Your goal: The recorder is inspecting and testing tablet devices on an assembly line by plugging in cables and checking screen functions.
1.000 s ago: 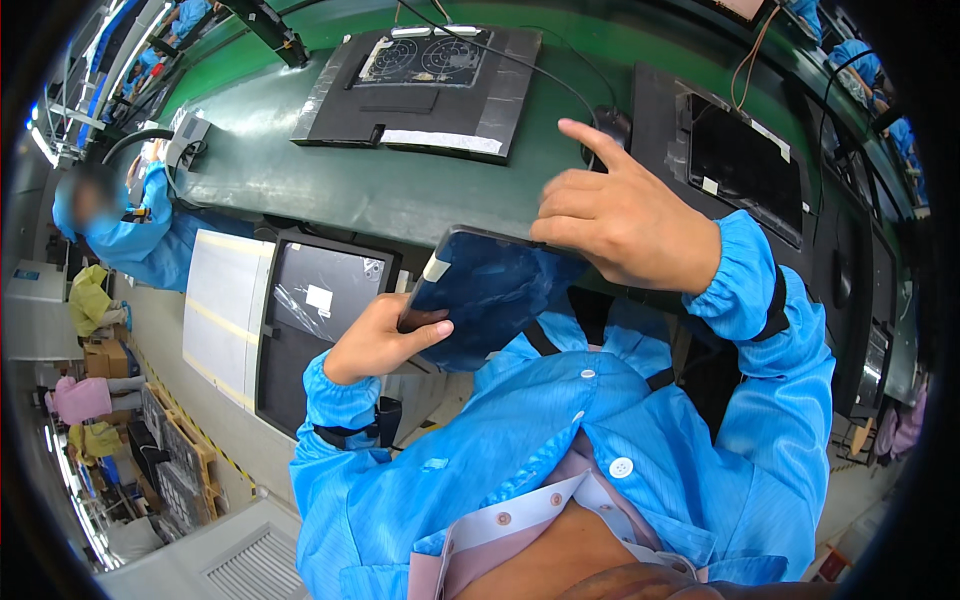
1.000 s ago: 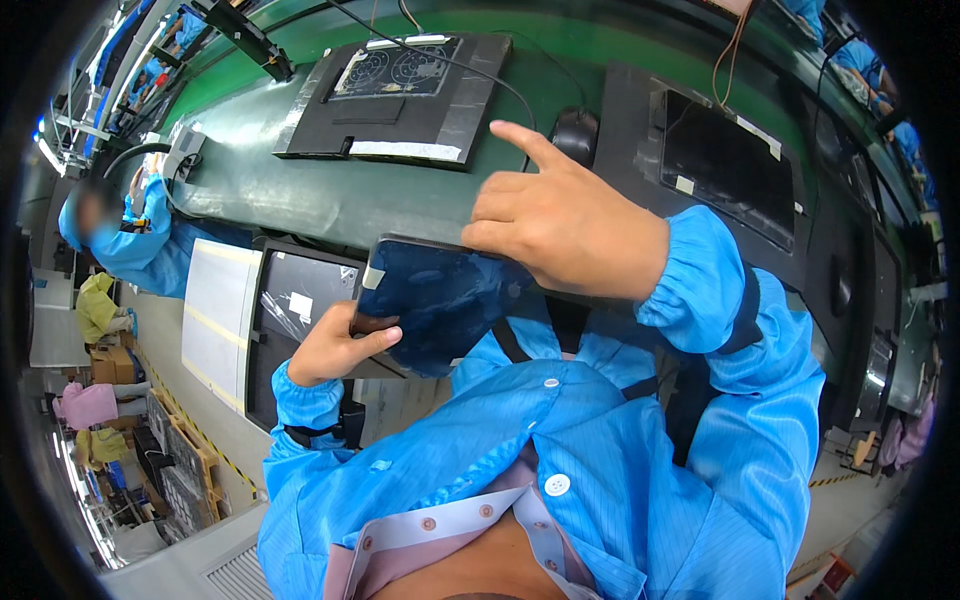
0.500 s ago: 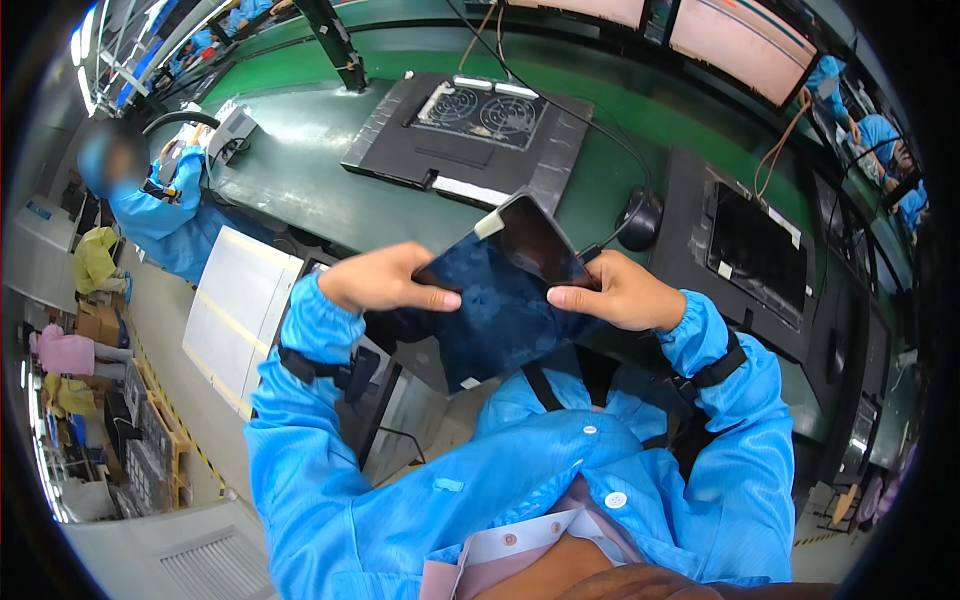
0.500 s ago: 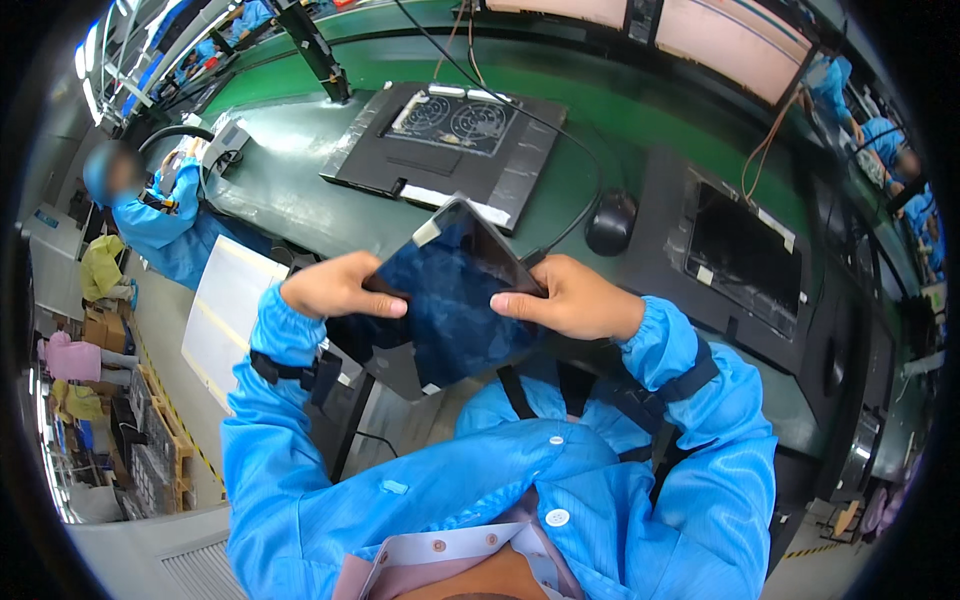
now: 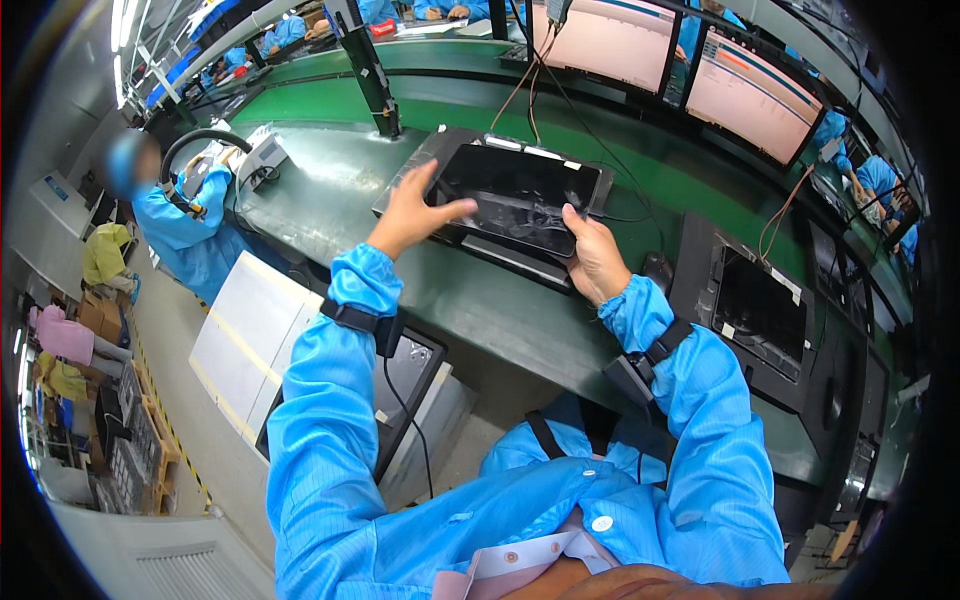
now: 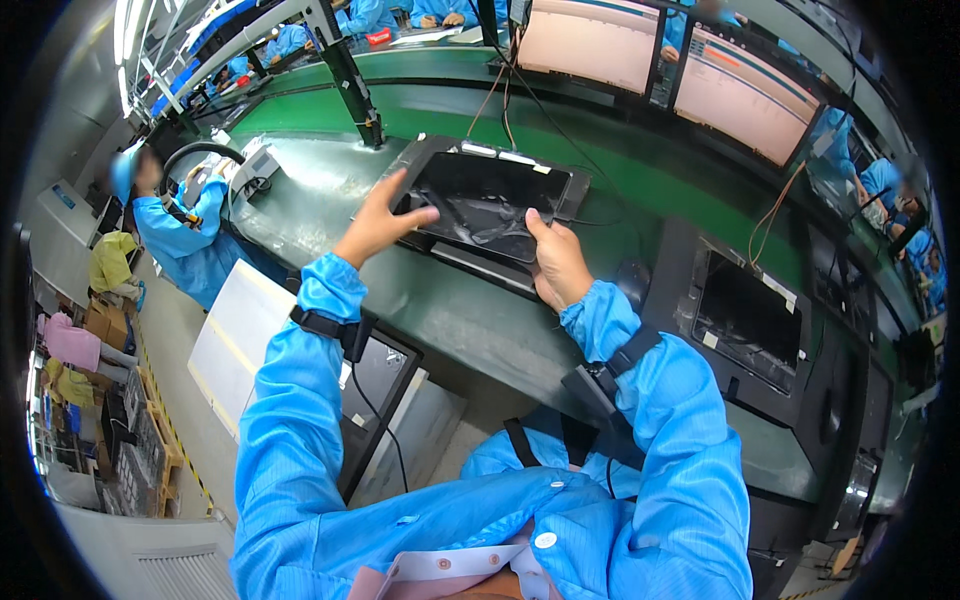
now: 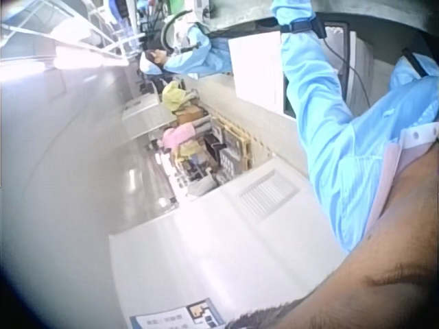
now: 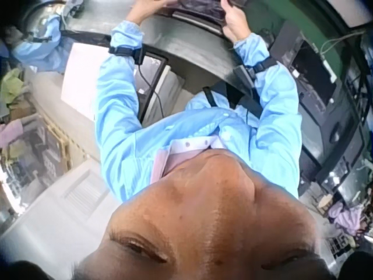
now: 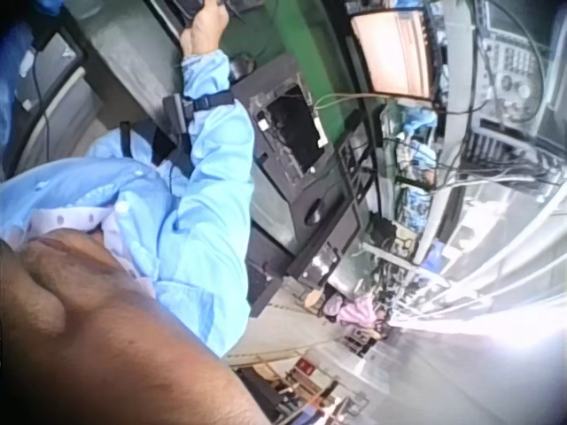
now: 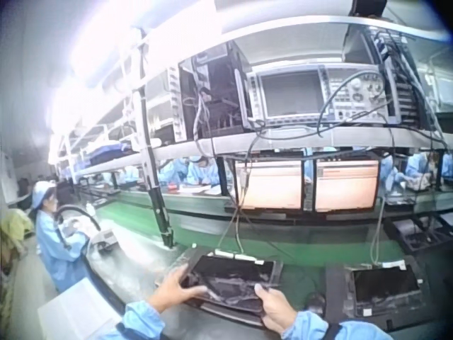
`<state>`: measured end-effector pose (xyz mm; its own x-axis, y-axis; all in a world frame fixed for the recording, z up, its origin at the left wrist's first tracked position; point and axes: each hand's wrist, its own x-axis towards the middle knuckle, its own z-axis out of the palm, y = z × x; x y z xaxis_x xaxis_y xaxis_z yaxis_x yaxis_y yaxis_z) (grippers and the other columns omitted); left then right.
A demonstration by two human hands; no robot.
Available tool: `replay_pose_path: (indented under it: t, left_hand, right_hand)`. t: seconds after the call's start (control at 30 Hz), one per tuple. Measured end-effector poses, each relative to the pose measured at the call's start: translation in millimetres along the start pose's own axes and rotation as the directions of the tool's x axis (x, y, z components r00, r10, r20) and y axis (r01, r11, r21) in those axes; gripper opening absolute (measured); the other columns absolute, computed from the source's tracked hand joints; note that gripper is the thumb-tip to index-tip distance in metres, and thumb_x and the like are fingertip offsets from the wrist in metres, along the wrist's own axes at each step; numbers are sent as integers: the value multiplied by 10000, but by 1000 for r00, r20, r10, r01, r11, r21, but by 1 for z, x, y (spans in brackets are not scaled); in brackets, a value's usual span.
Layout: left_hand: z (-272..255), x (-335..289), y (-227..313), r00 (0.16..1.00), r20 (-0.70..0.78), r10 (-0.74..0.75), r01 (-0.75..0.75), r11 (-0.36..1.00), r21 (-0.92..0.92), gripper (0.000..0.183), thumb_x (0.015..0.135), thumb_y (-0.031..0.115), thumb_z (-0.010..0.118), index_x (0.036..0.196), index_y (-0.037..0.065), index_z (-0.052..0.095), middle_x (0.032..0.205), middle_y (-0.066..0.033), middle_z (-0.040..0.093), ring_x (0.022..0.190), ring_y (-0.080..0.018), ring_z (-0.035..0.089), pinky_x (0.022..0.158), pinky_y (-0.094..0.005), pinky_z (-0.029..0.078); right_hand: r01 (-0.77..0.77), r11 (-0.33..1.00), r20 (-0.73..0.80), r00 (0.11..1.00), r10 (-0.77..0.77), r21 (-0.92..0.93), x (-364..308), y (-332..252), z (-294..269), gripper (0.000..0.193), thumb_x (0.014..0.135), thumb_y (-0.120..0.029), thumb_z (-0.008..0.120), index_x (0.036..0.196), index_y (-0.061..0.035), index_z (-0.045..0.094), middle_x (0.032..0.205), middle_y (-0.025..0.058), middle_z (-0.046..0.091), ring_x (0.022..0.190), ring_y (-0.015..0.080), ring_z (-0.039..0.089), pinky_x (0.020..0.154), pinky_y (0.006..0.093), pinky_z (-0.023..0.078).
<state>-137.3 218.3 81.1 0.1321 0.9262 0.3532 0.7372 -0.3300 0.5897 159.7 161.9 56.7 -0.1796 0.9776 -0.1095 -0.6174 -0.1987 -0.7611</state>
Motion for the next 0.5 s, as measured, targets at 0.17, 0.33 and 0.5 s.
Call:
replay_pose_path:
  t: [0.17,0.33,0.5]
  left_hand:
    - [25,-1,3,988,146,-53,39,995,93,1200,627,722,811,1530,52,392,1593,-276,268,1505,-402,226,1222,-549,128]
    - [36,11,-2,985,168,-48,5,969,249,1121,626,675,839,1507,98,452,1593,-272,260,1501,-414,215,1221,-538,150]
    - [39,11,-12,994,110,-13,-14,970,242,1107,591,720,828,1458,103,523,1560,-291,316,1485,-415,259,1224,-559,117]
  right_hand:
    - [-14,998,-98,995,19,54,18,3,0,285,1039,-260,577,1188,-19,607,1207,110,665,1115,242,635,1028,469,480]
    - [-53,994,-51,997,58,92,24,-12,-8,298,1036,-236,575,1159,35,590,1161,156,666,1047,261,667,973,452,536]
    - [-242,340,-169,958,231,-909,10,-61,-7,632,856,-468,755,1102,90,588,968,203,691,827,245,719,685,345,581]
